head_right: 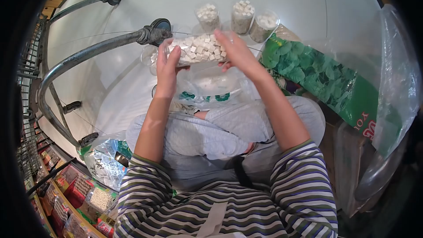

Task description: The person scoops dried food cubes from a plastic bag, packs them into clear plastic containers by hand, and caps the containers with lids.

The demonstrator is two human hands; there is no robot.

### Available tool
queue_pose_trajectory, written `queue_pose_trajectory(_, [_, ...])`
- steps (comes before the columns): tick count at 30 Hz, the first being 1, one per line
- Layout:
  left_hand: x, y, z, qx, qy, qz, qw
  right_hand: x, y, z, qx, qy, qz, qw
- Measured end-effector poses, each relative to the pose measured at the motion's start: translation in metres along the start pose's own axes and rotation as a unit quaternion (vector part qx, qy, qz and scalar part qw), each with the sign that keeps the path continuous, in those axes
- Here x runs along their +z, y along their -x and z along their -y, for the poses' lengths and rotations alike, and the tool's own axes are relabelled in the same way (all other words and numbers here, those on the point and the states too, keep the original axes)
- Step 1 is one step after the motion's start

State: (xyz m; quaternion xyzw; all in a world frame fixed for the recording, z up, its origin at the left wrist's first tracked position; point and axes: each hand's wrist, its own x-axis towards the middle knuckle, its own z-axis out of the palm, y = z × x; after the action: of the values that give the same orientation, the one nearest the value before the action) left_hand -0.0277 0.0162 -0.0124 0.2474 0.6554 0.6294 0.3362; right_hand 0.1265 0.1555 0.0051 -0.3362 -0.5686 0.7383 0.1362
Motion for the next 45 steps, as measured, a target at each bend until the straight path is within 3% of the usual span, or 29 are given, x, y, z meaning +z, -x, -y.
queue_pose_trajectory(1, [-0.003, 0.002, 0.001, 0.003, 0.002, -0.001, 1.0, 0.004, -0.003, -0.009, -0.086, 0.023, -0.053, 0.995])
queue_pose_trajectory(2, [-0.009, 0.002, 0.005, -0.058, 0.067, 0.006, 0.996, 0.003, -0.002, -0.017, -0.184, 0.078, -0.041, 0.979])
queue_pose_trajectory(4, [-0.014, -0.001, 0.003, -0.177, 0.159, 0.022, 0.971, 0.007, -0.014, -0.029, -0.202, 0.105, -0.058, 0.972])
queue_pose_trajectory(6, [-0.016, -0.004, 0.009, -0.187, 0.107, 0.018, 0.976, 0.009, -0.013, -0.032, -0.22, 0.132, -0.072, 0.964])
queue_pose_trajectory(8, [-0.02, -0.006, 0.012, -0.158, -0.001, 0.029, 0.987, 0.008, -0.011, -0.023, -0.044, -0.001, -0.063, 0.997])
queue_pose_trajectory(9, [-0.016, -0.009, 0.011, -0.157, -0.004, 0.033, 0.987, 0.006, -0.011, -0.013, -0.046, -0.005, -0.066, 0.997])
queue_pose_trajectory(11, [-0.004, -0.002, 0.014, 0.012, 0.056, -0.067, 0.996, 0.0, -0.003, 0.0, -0.037, 0.037, -0.014, 0.999])
queue_pose_trajectory(12, [-0.005, -0.008, 0.017, 0.063, -0.037, -0.058, 0.996, -0.006, -0.005, -0.007, -0.029, 0.04, -0.009, 0.999])
queue_pose_trajectory(14, [-0.006, -0.006, 0.022, 0.035, -0.036, -0.046, 0.998, -0.018, -0.02, -0.019, 0.119, -0.077, 0.079, 0.987])
queue_pose_trajectory(15, [-0.007, -0.009, 0.022, 0.013, -0.041, -0.028, 0.999, -0.014, -0.014, -0.015, 0.117, -0.075, 0.079, 0.987])
queue_pose_trajectory(17, [-0.01, -0.008, 0.009, -0.027, 0.036, -0.026, 0.999, 0.005, 0.006, -0.012, -0.066, -0.021, -0.014, 0.997])
queue_pose_trajectory(18, [-0.014, -0.011, 0.005, -0.143, 0.103, -0.002, 0.984, 0.012, 0.003, -0.019, -0.192, -0.013, -0.033, 0.981])
queue_pose_trajectory(19, [-0.016, -0.013, 0.004, -0.255, 0.169, 0.019, 0.952, 0.014, -0.001, -0.026, -0.188, -0.012, -0.03, 0.982])
queue_pose_trajectory(21, [-0.012, -0.011, 0.01, -0.25, 0.14, 0.006, 0.958, 0.014, -0.011, -0.026, -0.206, 0.093, -0.081, 0.971])
queue_pose_trajectory(24, [-0.016, -0.01, 0.007, -0.26, 0.173, 0.044, 0.949, 0.006, 0.001, -0.014, -0.273, 0.202, -0.071, 0.938])
queue_pose_trajectory(28, [-0.011, -0.012, 0.01, -0.273, 0.171, 0.098, 0.942, 0.003, -0.012, -0.018, -0.192, 0.071, -0.061, 0.977])
queue_pose_trajectory(31, [0.004, -0.001, 0.012, -0.335, 0.269, 0.018, 0.903, 0.011, 0.006, 0.005, -0.223, 0.102, -0.042, 0.969])
queue_pose_trajectory(33, [0.005, 0.002, 0.02, -0.326, 0.299, 0.206, 0.873, 0.012, 0.005, 0.014, -0.345, 0.179, -0.068, 0.919])
queue_pose_trajectory(34, [0.012, 0.009, 0.018, -0.359, 0.279, 0.184, 0.871, 0.012, 0.006, 0.018, -0.395, 0.242, -0.066, 0.884])
queue_pose_trajectory(37, [0.011, 0.016, 0.028, -0.374, 0.323, 0.24, 0.836, 0.017, 0.003, 0.01, -0.382, 0.175, 0.01, 0.907])
queue_pose_trajectory(41, [0.009, 0.015, 0.033, -0.35, 0.286, 0.24, 0.859, 0.027, 0.01, 0.009, -0.346, 0.165, 0.039, 0.923])
queue_pose_trajectory(45, [0.014, 0.018, 0.017, -0.279, 0.239, 0.177, 0.913, 0.026, 0.011, 0.011, -0.369, 0.171, 0.024, 0.913])
